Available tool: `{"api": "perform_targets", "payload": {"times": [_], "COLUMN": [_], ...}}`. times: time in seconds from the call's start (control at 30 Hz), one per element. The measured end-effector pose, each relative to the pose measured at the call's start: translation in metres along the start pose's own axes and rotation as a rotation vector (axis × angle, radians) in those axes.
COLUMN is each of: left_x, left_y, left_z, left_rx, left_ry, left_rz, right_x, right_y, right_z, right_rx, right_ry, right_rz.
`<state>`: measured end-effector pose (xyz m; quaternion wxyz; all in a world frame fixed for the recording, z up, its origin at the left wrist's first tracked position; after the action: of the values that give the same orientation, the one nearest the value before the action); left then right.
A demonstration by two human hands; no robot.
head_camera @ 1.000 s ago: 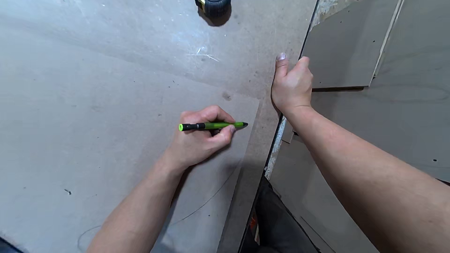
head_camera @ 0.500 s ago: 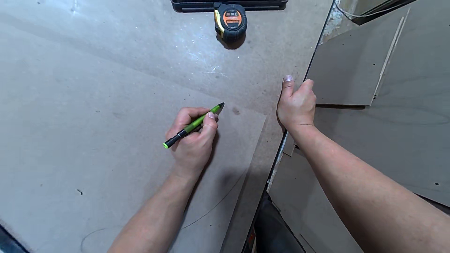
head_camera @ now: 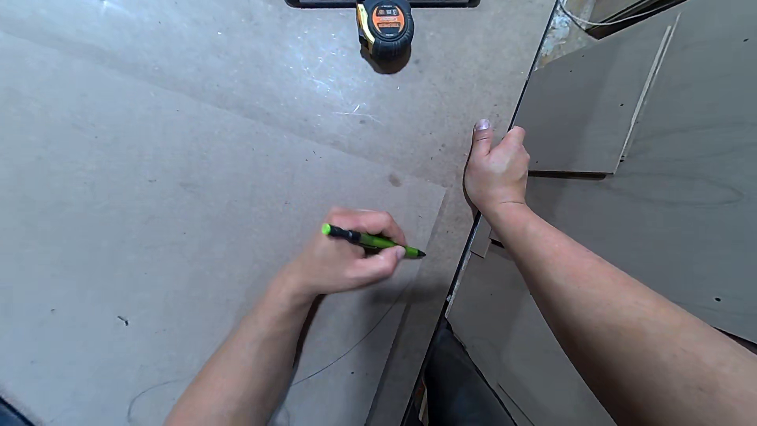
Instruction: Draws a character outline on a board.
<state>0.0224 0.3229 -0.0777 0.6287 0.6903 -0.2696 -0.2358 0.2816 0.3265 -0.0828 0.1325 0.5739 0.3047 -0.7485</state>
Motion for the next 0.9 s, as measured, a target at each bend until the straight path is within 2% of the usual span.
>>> {"api": "perform_targets", "payload": {"times": [0.1, 0.17, 0.3, 0.43, 0.6, 0.73, 0.8, 0.9], "left_x": [-0.013, -0.017, -0.023, -0.031, -0.022, -0.015, -0.015, -0.02], "left_y": [0.004, 0.012, 0.026, 0.026, 0.028, 0.021, 0.013, 0.003], "left_z": [-0.002, -0.001, -0.003, 0.001, 0.004, -0.002, -0.002, 0.0], "left_rx": [-0.054, -0.083, -0.053, -0.052, -0.068, -0.039, 0.004, -0.076], "left_ry": [-0.001, 0.108, 0.221, 0.191, 0.311, 0.191, 0.103, -0.055], "left_rz": [0.433, 0.632, 0.803, 0.931, 0.936, 0.811, 0.648, 0.406], "right_x": [0.0, 0.0, -0.001, 0.0, -0.001, -0.001, -0.002, -0.001], "right_y": [-0.001, 0.0, -0.001, -0.001, 0.0, -0.001, -0.002, -0.001], "right_z": [0.0, 0.0, 0.0, -0.001, -0.001, -0.001, 0.0, 0.0], "right_rx": [0.011, 0.006, 0.011, 0.018, -0.001, 0.006, 0.015, 0.019], "right_ry": [-0.005, -0.004, -0.003, -0.014, -0.003, -0.002, -0.016, -0.007], "right_rz": [-0.002, -0.004, -0.004, -0.005, -0.016, -0.016, -0.011, -0.015]}}
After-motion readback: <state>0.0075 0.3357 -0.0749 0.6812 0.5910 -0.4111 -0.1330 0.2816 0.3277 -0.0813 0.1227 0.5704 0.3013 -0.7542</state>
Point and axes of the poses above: each hand's wrist, its own z-axis away from the middle knuckle, its own x-axis out of the palm, y = z × x, the point moved 1 cm from there along -z, towards the middle knuckle, and after that the axes turned 8 degrees about y, right-handed, at the moved point
